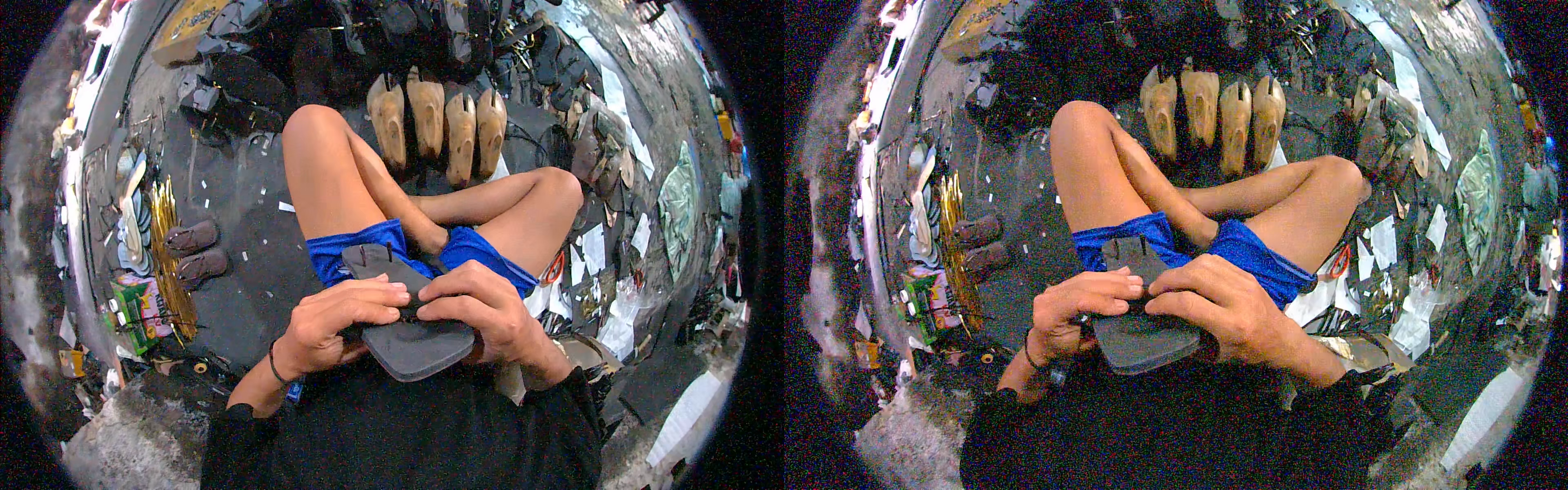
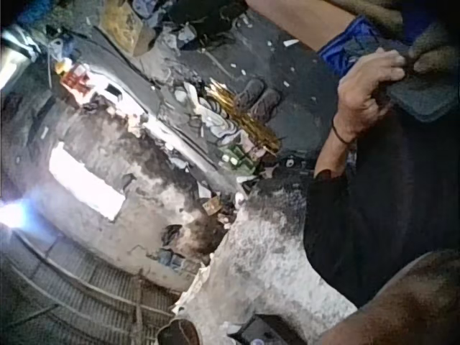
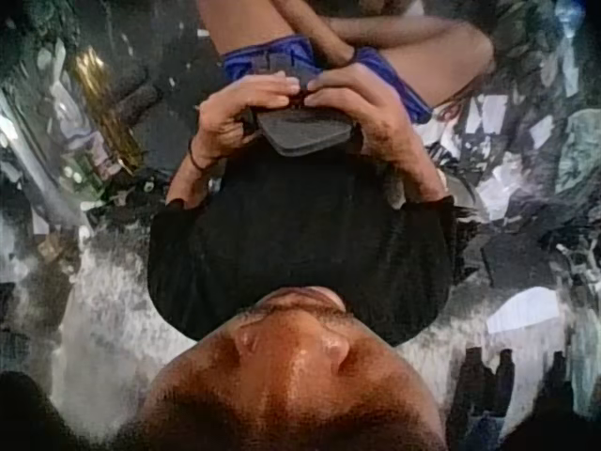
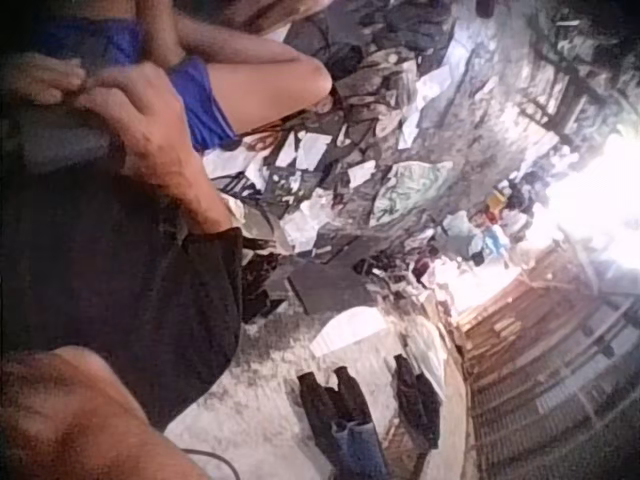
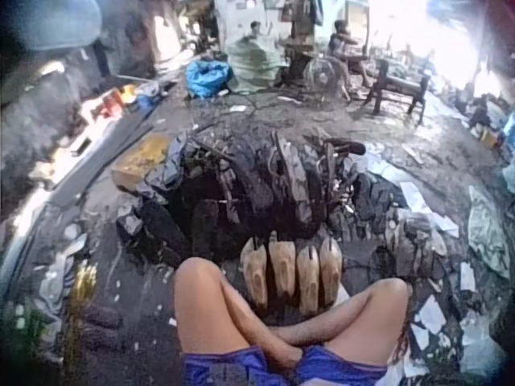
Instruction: The person sits on the floor and applies a substance to the soles of several sandals using a brush. They then insert wooden shoe trees into the sandals and adjust the straps.
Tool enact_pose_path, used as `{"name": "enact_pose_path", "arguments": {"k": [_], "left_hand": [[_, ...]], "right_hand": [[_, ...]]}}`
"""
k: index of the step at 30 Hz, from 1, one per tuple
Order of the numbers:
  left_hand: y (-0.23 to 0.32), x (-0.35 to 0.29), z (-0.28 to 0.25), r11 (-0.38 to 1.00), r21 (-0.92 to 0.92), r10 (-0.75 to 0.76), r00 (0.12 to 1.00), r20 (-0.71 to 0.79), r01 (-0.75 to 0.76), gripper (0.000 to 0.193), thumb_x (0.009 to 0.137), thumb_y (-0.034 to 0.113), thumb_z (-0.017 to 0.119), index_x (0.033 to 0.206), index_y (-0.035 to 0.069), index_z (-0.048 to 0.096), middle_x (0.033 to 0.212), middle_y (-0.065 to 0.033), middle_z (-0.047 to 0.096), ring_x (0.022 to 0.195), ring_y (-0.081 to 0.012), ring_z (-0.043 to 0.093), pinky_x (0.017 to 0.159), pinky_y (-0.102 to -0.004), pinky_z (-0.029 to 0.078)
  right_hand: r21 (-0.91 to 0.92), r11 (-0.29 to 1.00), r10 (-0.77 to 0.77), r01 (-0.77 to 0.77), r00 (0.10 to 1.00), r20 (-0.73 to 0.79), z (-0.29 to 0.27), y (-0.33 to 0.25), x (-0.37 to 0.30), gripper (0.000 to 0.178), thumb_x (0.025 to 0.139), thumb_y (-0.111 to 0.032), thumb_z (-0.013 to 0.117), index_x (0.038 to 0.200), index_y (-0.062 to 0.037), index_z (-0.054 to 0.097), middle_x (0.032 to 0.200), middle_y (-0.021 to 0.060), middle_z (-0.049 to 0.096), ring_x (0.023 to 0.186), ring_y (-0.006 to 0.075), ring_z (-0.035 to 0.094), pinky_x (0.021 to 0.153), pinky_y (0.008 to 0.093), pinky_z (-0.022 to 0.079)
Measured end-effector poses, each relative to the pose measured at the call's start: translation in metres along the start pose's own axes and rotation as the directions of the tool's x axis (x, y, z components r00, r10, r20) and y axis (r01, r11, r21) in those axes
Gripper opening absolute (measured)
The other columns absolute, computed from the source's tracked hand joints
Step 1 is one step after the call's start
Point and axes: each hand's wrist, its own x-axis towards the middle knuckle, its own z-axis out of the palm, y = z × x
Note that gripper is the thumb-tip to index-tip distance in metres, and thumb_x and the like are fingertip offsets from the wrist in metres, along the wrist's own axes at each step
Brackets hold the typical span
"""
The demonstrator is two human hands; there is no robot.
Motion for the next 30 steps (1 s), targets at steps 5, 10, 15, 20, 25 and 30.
{"name": "enact_pose_path", "arguments": {"k": [5,10,15,20,25,30], "left_hand": [[-0.008,-0.014,0.013,0.987,0.005,-0.157,0.986,-0.056,0.158,0.031,0.073,0.003,0.079,0.101,0.003,0.066,0.112,-0.0155,0.070,0.108,-0.0287,0.067,0.093,-0.0440,0.054],[0.003,0.016,0.007,0.988,-0.020,-0.133,0.786,-0.603,0.153,0.042,0.073,-0.005,0.075,0.111,0.000,0.058,0.105,-0.0117,0.065,0.090,-0.0211,0.067,0.078,-0.0330,0.055],[-0.059,0.013,0.005,0.606,-0.728,-0.698,0.654,-0.293,0.321,0.045,0.077,-0.001,0.068,0.120,-0.001,0.056,0.104,-0.0092,0.066,0.093,-0.0216,0.066,0.084,-0.0355,0.055],[-0.094,0.020,0.041,0.441,-0.860,-0.515,0.857,-0.010,0.255,0.061,0.086,0.014,0.069,0.138,0.000,0.041,0.121,-0.0135,0.061,0.107,-0.0295,0.063,0.092,-0.0434,0.053],[-0.127,0.030,0.023,0.585,-0.798,-0.527,0.817,-0.234,0.149,0.055,0.096,0.036,0.063,0.135,0.002,0.046,0.125,-0.0120,0.059,0.109,-0.0224,0.062,0.092,-0.0344,0.053],[-0.150,0.045,0.016,0.656,-0.747,-0.650,0.581,-0.489,0.105,0.052,0.101,0.035,0.052,0.134,-0.004,0.046,0.124,-0.0138,0.060,0.109,-0.0219,0.062,0.096,-0.0380,0.050]], "right_hand": [[0.084,0.996,0.020,-0.027,0.996,0.086,0.006,0.013,0.004,0.047,0.063,-0.008,0.075,0.108,-0.0090,0.060,0.116,0.0105,0.060,0.120,0.0311,0.054,0.102,0.0449,0.042],[0.584,0.811,0.152,-0.021,0.973,-0.176,0.000,0.092,0.075,0.055,0.084,-0.030,0.077,0.124,0.0004,0.054,0.120,0.0161,0.058,0.112,0.0325,0.058,0.098,0.0435,0.045],[-0.261,0.612,0.493,-0.746,0.619,-0.612,0.048,0.294,0.108,0.070,0.084,-0.024,0.073,0.135,0.0088,0.038,0.132,0.0336,0.043,0.119,0.0472,0.046,0.103,0.0497,0.038],[0.030,0.588,0.682,-0.808,0.476,-0.556,0.043,0.337,0.090,0.063,0.084,-0.025,0.073,0.131,0.0085,0.047,0.123,0.0196,0.059,0.114,0.0300,0.055,0.097,0.0403,0.044],[0.903,0.364,0.787,-0.228,0.593,-0.168,0.004,0.194,0.037,0.044,0.093,-0.018,0.059,0.133,0.0006,0.051,0.122,0.0112,0.062,0.108,0.0242,0.062,0.092,0.0390,0.053],[0.962,0.131,0.647,-0.241,0.755,0.101,-0.005,0.044,-0.027,0.074,0.084,-0.040,0.065,0.132,0.0128,0.043,0.114,0.0289,0.061,0.092,0.0400,0.067,0.067,0.0480,0.060]]}}
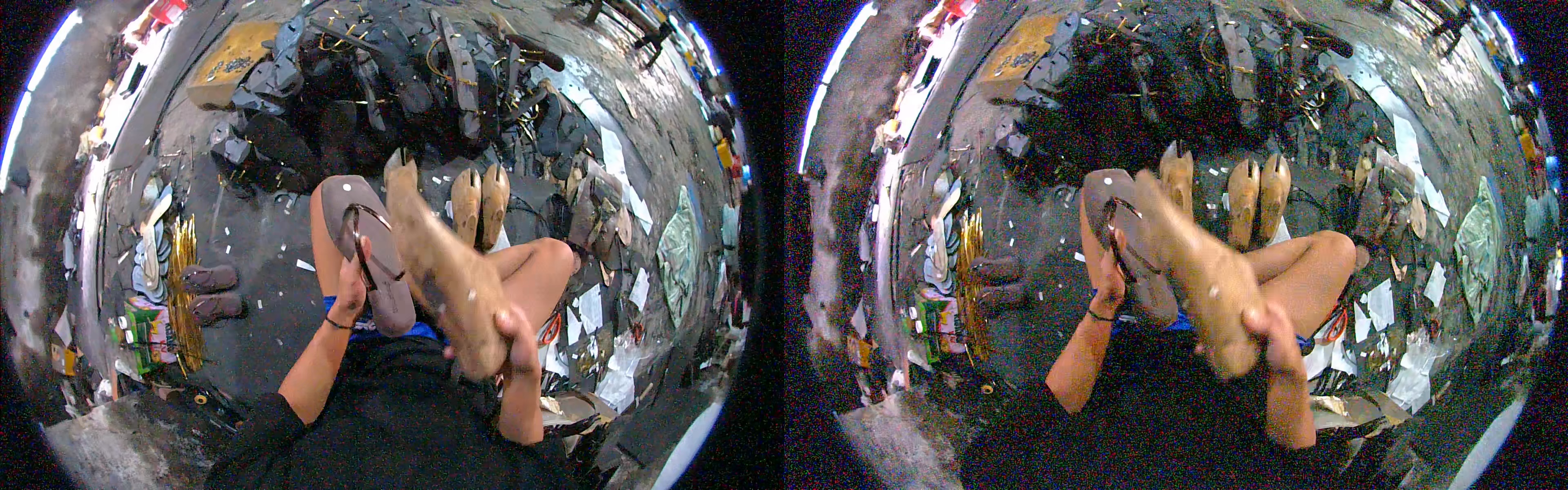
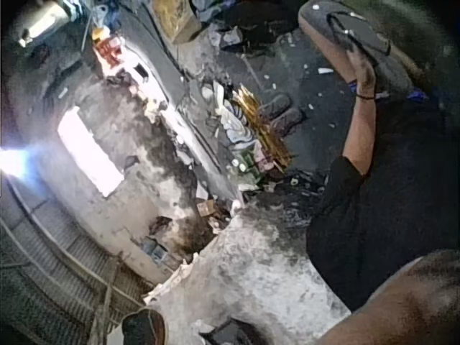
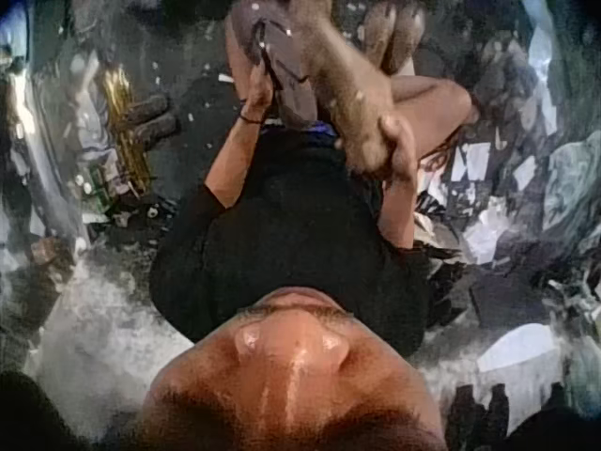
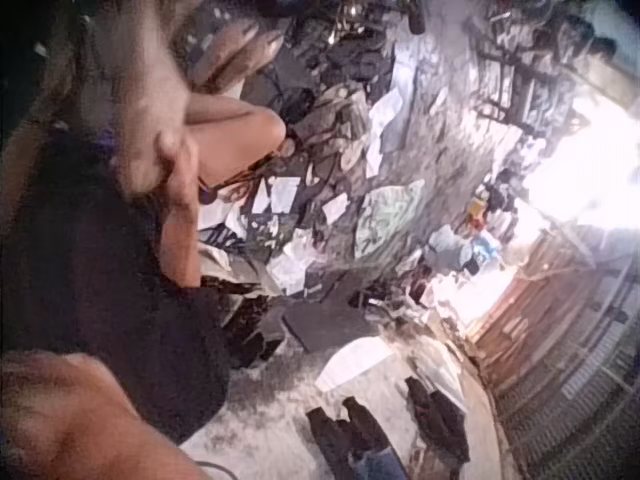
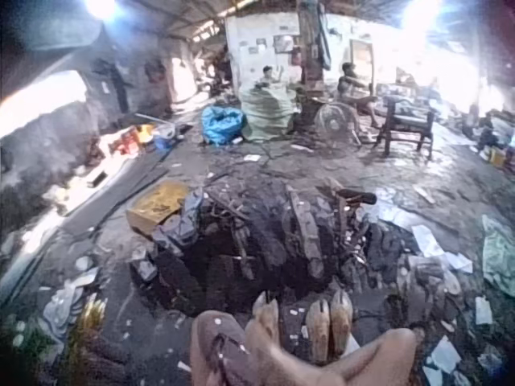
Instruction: The person sits on the floor and applies a substance to the soles of several sandals using a brush. They then insert wooden shoe trees into the sandals and adjust the straps.
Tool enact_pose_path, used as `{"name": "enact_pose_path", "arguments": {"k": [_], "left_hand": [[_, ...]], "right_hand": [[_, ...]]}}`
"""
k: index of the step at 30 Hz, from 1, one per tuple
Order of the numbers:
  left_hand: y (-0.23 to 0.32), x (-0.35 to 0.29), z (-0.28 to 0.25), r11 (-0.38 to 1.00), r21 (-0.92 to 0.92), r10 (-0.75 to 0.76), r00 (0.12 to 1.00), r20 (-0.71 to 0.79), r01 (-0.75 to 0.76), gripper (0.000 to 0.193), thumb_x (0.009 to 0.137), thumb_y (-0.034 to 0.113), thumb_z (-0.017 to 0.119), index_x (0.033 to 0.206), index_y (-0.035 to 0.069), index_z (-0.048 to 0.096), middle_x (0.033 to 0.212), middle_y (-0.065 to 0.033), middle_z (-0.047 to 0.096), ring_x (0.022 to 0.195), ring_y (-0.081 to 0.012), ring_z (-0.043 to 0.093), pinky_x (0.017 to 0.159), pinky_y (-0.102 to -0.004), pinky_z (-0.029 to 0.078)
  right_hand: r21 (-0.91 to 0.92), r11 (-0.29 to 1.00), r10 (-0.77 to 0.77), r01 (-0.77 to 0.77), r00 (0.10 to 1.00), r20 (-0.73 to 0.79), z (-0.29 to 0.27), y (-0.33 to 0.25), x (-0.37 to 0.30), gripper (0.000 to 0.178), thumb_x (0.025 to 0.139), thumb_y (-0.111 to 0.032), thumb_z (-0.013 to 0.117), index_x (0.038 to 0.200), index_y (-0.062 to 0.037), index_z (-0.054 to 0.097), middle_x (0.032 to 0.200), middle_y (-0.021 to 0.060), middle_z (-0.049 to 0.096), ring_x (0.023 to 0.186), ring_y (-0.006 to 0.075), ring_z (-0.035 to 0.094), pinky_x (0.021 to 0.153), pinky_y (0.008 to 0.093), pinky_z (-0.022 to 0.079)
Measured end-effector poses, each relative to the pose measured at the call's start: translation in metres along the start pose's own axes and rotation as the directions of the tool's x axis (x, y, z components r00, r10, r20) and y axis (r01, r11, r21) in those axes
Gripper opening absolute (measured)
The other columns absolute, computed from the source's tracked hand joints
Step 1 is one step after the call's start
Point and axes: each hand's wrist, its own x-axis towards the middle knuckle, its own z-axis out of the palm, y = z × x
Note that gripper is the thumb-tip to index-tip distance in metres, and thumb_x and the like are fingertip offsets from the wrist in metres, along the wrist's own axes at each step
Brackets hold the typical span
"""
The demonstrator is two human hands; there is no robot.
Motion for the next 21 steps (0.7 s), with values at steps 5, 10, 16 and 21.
{"name": "enact_pose_path", "arguments": {"k": [5,10,16,21], "left_hand": [[0.009,-0.005,0.026,0.902,-0.343,-0.077,0.881,0.466,0.261,0.084,0.097,0.068,0.029,0.141,-0.002,0.040,0.131,-0.0198,0.055,0.112,-0.0296,0.060,0.096,-0.0390,0.050],[-0.016,-0.030,0.006,0.926,-0.312,-0.135,0.959,0.250,0.212,0.093,0.092,0.077,0.020,0.143,0.001,0.039,0.137,-0.0208,0.051,0.122,-0.0317,0.054,0.104,-0.0422,0.045],[-0.005,-0.031,0.016,0.971,-0.206,-0.094,0.987,0.131,0.120,0.094,0.093,0.077,0.018,0.145,0.001,0.037,0.137,-0.0231,0.051,0.125,-0.0326,0.053,0.108,-0.0419,0.042],[-0.003,-0.027,0.013,0.947,-0.257,-0.153,0.974,0.168,0.193,0.100,0.090,0.080,0.017,0.146,-0.001,0.034,0.138,-0.0246,0.050,0.125,-0.0337,0.053,0.108,-0.0418,0.041]], "right_hand": [[-0.790,0.610,-0.129,-0.057,0.977,-0.171,0.063,0.003,-0.030,0.059,0.089,-0.024,0.067,0.135,0.0059,0.045,0.122,0.0205,0.062,0.116,0.0307,0.061,0.100,0.0382,0.046],[-0.990,0.056,-0.441,0.130,0.893,0.092,0.078,0.053,-0.002,0.066,0.084,-0.019,0.070,0.136,0.0096,0.041,0.125,0.0288,0.056,0.112,0.0409,0.060,0.095,0.0418,0.050],[-0.993,0.045,-0.434,0.105,0.898,0.075,0.086,0.049,-0.001,0.068,0.084,-0.019,0.070,0.136,0.0107,0.040,0.124,0.0289,0.056,0.109,0.0398,0.061,0.089,0.0410,0.053],[-0.986,-0.077,-0.427,0.150,0.889,0.168,0.087,0.047,0.012,0.068,0.082,-0.020,0.072,0.135,0.0102,0.043,0.123,0.0275,0.058,0.109,0.0382,0.062,0.089,0.0407,0.053]]}}
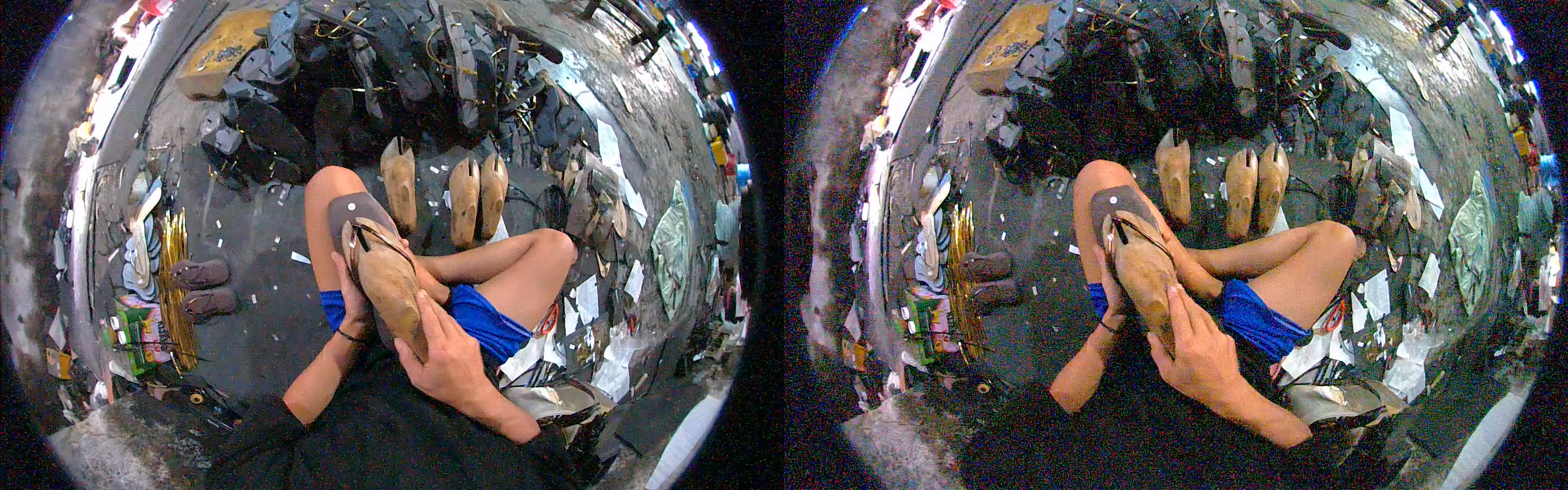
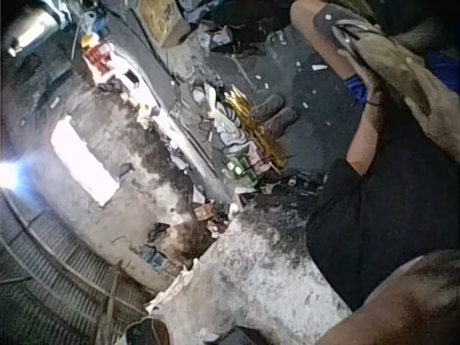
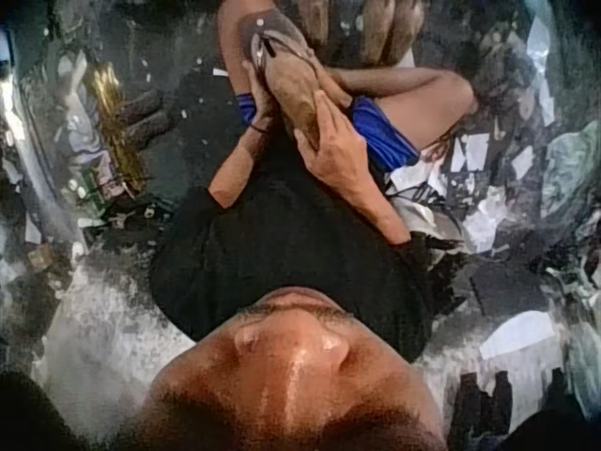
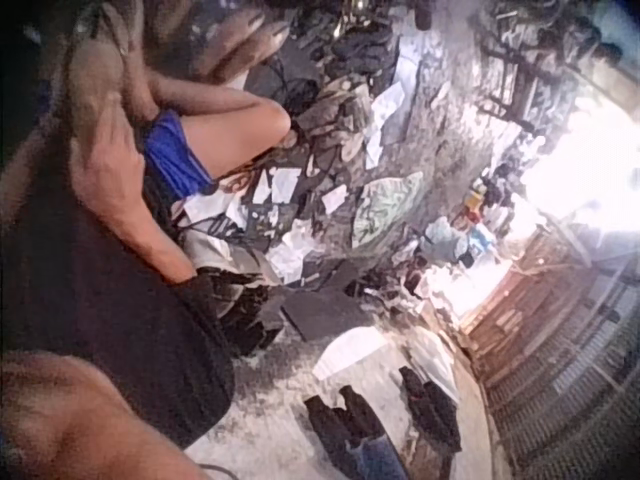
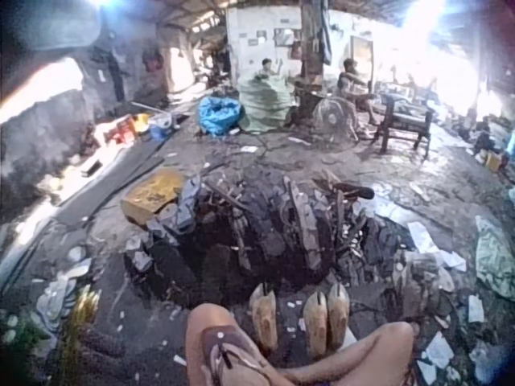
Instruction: The person sits on the floor and applies a substance to the soles of several sandals using a brush. They then insert wooden shoe trees into the sandals and adjust the straps.
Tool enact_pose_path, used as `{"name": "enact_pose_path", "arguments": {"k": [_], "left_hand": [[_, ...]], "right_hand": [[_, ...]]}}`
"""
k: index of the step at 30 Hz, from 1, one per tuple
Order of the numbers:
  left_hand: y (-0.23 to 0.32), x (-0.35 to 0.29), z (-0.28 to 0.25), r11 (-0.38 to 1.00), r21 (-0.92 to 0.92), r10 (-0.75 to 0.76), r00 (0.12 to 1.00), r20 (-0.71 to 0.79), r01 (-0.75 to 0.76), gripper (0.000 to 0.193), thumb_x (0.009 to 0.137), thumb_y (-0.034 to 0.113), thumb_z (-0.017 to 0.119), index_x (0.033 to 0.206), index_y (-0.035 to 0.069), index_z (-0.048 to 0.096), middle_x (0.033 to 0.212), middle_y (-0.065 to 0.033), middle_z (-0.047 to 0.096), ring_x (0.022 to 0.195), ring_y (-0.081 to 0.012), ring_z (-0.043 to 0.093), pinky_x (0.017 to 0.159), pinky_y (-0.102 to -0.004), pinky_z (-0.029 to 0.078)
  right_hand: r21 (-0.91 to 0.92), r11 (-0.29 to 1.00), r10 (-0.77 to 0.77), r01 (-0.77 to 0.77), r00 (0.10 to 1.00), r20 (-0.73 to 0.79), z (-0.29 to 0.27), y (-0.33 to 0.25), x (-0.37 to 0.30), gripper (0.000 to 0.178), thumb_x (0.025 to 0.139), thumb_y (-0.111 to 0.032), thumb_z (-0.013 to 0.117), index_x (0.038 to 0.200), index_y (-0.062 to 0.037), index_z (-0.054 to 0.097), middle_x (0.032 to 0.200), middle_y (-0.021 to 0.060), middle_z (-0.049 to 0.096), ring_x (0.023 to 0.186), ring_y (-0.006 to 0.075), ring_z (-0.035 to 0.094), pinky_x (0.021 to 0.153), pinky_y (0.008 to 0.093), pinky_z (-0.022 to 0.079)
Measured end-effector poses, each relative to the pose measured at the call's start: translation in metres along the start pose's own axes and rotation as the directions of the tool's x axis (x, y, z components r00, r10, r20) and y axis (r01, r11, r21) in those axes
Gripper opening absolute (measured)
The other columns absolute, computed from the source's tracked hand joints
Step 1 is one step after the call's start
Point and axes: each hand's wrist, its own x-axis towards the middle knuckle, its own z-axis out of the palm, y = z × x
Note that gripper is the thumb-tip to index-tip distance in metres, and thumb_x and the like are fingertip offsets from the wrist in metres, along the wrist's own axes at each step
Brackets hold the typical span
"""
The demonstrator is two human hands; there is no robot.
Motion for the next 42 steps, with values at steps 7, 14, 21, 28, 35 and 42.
{"name": "enact_pose_path", "arguments": {"k": [7,14,21,28,35,42], "left_hand": [[-0.004,0.000,0.005,1.000,0.029,0.010,0.999,-0.053,-0.009,0.101,0.089,0.081,0.019,0.143,-0.003,0.036,0.136,-0.0230,0.052,0.122,-0.0325,0.055,0.107,-0.0404,0.043],[0.004,0.015,0.013,0.995,0.050,0.084,0.996,-0.010,-0.083,0.093,0.093,0.075,0.023,0.141,-0.004,0.039,0.133,-0.0207,0.054,0.121,-0.0314,0.056,0.107,-0.0401,0.043],[0.012,0.014,0.008,0.905,0.363,0.147,0.963,0.224,-0.223,0.088,0.086,0.065,0.056,0.144,0.003,0.032,0.135,-0.0154,0.051,0.122,-0.0276,0.054,0.104,-0.0398,0.044],[0.035,-0.032,0.040,0.954,0.300,-0.083,0.946,0.314,-0.016,0.111,0.069,0.070,0.074,0.143,-0.002,0.034,0.132,-0.0138,0.052,0.120,-0.0258,0.055,0.101,-0.0388,0.047],[0.051,-0.060,0.078,0.992,0.080,0.085,0.978,0.193,-0.102,0.113,0.072,0.081,0.061,0.145,0.000,0.031,0.139,-0.0159,0.048,0.126,-0.0301,0.050,0.106,-0.0444,0.042],[0.045,-0.064,0.055,0.954,0.250,0.157,0.986,0.055,-0.165,0.110,0.075,0.078,0.060,0.147,0.001,0.029,0.140,-0.0154,0.046,0.129,-0.0307,0.047,0.109,-0.0461,0.039]], "right_hand": [[-0.094,0.995,-0.002,-0.015,0.984,-0.176,0.047,0.004,0.030,0.065,0.086,-0.025,0.067,0.135,0.0089,0.043,0.131,0.0249,0.056,0.114,0.0352,0.061,0.092,0.0376,0.054],[-0.058,0.998,-0.020,0.004,0.959,-0.282,0.056,0.008,0.045,0.062,0.087,-0.025,0.065,0.135,0.0082,0.045,0.131,0.0258,0.056,0.119,0.0371,0.058,0.098,0.0397,0.050],[-0.145,0.986,-0.135,0.087,0.920,-0.367,0.013,0.001,0.037,0.069,0.083,-0.013,0.069,0.139,0.0112,0.038,0.132,0.0281,0.054,0.123,0.0418,0.053,0.102,0.0444,0.045],[0.226,0.970,0.014,0.086,0.912,-0.409,-0.042,0.012,0.045,0.053,0.079,-0.021,0.074,0.125,-0.0006,0.060,0.112,0.0201,0.056,0.103,0.0328,0.057,0.091,0.0386,0.047],[0.238,0.937,-0.219,0.255,0.961,-0.166,-0.062,0.011,0.004,0.109,0.067,-0.041,0.086,0.147,0.0059,0.029,0.137,0.0271,0.047,0.129,0.0404,0.046,0.107,0.0440,0.040],[0.127,0.969,-0.182,0.210,0.962,-0.205,-0.003,0.029,-0.007,0.107,0.057,-0.021,0.089,0.143,0.0078,0.032,0.140,0.0280,0.045,0.126,0.0388,0.050,0.107,0.0409,0.043]]}}
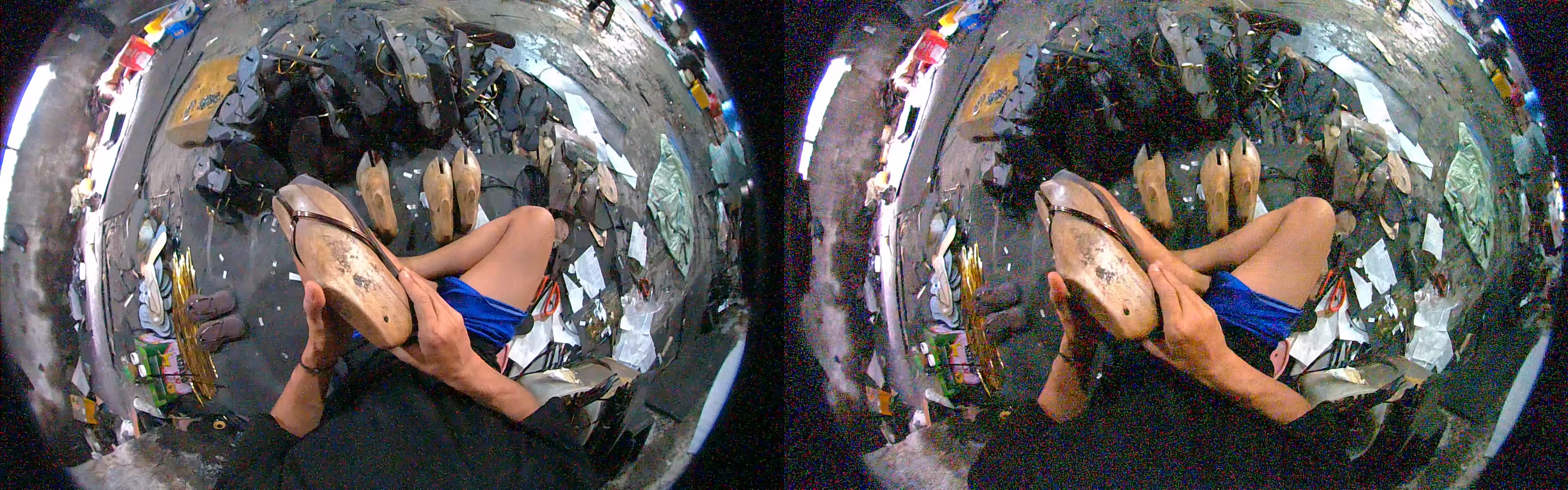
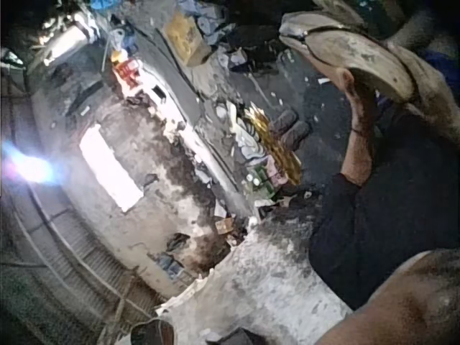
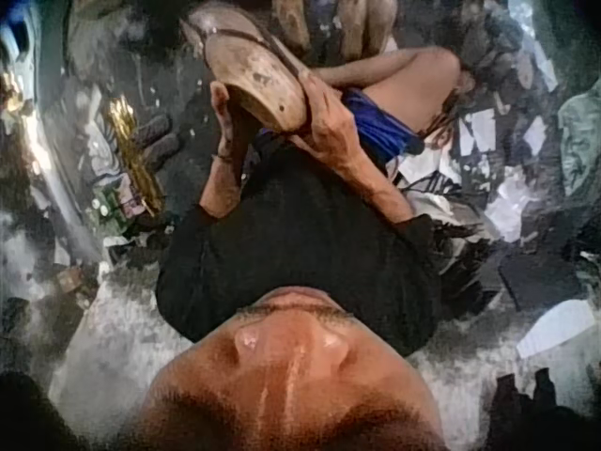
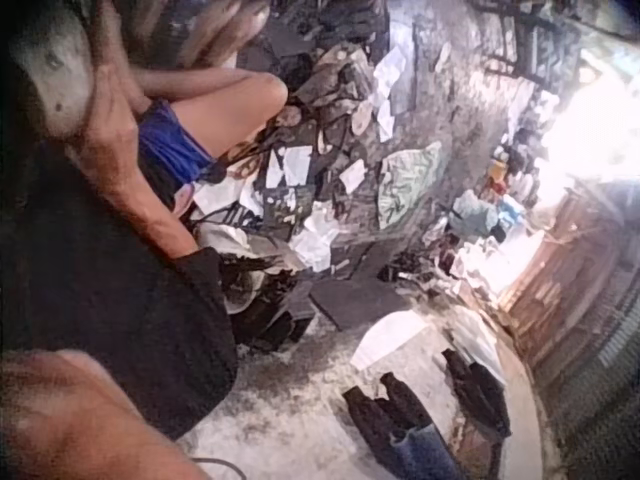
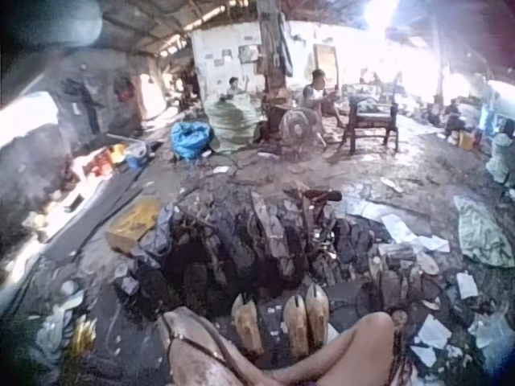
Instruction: The person sits on the floor and applies a substance to the soles of several sandals using a brush. They then insert wooden shoe trees into the sandals and adjust the straps.
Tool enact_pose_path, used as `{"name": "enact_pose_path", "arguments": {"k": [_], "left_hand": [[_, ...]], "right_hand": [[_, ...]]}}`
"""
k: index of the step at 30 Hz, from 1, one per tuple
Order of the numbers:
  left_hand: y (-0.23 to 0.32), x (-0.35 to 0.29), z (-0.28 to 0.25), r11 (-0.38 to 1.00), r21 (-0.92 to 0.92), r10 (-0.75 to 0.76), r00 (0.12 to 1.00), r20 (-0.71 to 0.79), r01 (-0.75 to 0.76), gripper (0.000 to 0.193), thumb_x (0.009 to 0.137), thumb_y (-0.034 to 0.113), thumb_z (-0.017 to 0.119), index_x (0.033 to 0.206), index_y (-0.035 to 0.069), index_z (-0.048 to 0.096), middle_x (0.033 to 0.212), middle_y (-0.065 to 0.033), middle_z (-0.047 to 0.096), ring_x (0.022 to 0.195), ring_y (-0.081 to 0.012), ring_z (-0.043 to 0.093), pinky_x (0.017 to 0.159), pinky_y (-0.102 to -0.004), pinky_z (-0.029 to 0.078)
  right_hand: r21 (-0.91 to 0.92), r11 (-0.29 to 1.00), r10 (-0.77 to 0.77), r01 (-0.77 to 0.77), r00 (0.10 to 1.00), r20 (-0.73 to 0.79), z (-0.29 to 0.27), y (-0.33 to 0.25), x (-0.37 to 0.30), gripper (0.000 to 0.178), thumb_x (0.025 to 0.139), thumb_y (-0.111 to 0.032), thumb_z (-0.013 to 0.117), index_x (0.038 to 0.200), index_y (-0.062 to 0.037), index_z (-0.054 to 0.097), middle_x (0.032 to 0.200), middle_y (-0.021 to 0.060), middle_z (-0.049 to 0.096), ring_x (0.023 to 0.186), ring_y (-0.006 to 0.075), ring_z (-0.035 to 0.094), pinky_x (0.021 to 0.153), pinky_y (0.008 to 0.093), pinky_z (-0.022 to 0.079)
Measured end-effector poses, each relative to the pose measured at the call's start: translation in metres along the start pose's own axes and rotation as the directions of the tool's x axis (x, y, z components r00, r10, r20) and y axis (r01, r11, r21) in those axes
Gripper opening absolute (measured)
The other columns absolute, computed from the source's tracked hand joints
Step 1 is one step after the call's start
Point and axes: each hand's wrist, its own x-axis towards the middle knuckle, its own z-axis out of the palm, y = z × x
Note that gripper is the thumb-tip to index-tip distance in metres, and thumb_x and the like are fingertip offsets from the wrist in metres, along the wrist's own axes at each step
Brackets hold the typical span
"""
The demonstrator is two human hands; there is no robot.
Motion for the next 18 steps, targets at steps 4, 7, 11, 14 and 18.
{"name": "enact_pose_path", "arguments": {"k": [4,7,11,14,18], "left_hand": [[0.008,-0.013,-0.020,0.984,-0.004,-0.178,0.976,0.123,0.180,0.115,0.070,0.077,0.067,0.147,0.000,0.031,0.143,-0.0156,0.045,0.129,-0.0296,0.047,0.108,-0.0453,0.039],[0.018,-0.039,-0.033,0.941,0.020,-0.329,0.903,0.277,0.337,0.134,0.055,0.075,0.080,0.149,-0.001,0.022,0.145,-0.0149,0.043,0.132,-0.0274,0.045,0.110,-0.0425,0.038],[0.037,-0.058,-0.024,0.930,0.085,-0.356,0.816,0.456,0.358,0.135,0.053,0.066,0.085,0.151,0.000,0.018,0.146,-0.0153,0.040,0.132,-0.0272,0.044,0.112,-0.0422,0.035],[0.048,-0.065,-0.025,0.920,0.095,-0.369,0.759,0.537,0.380,0.131,0.056,0.063,0.084,0.150,0.000,0.019,0.144,-0.0166,0.041,0.132,-0.0290,0.044,0.112,-0.0423,0.034],[0.063,-0.067,-0.020,0.909,0.156,-0.391,0.661,0.641,0.386,0.126,0.060,0.060,0.084,0.150,-0.001,0.020,0.143,-0.0182,0.042,0.131,-0.0315,0.044,0.112,-0.0424,0.033]], "right_hand": [[0.456,0.847,0.159,-0.272,0.949,0.271,-0.021,-0.004,-0.005,0.076,0.084,-0.026,0.073,0.143,0.0033,0.035,0.139,0.0185,0.050,0.123,0.0290,0.054,0.107,0.0356,0.040],[0.677,0.428,0.245,-0.598,0.798,0.550,-0.014,0.003,-0.019,0.043,0.108,-0.028,0.036,0.137,0.0014,0.047,0.129,0.0070,0.057,0.117,0.0142,0.051,0.105,0.0306,0.037],[0.828,0.305,0.254,-0.470,0.878,0.405,0.008,-0.011,-0.039,0.040,0.108,-0.027,0.035,0.130,-0.0001,0.055,0.119,0.0008,0.062,0.109,0.0083,0.053,0.095,0.0273,0.043],[0.819,0.167,0.204,-0.548,0.832,0.515,-0.001,-0.013,-0.044,0.039,0.107,-0.028,0.036,0.121,0.0001,0.059,0.102,-0.0006,0.064,0.092,0.0063,0.054,0.081,0.0251,0.045],[0.759,0.177,0.234,-0.626,0.776,0.586,-0.001,-0.009,-0.057,0.039,0.104,-0.037,0.044,0.093,-0.0028,0.060,0.075,-0.0052,0.048,0.069,0.0062,0.036,0.061,0.0261,0.032]]}}
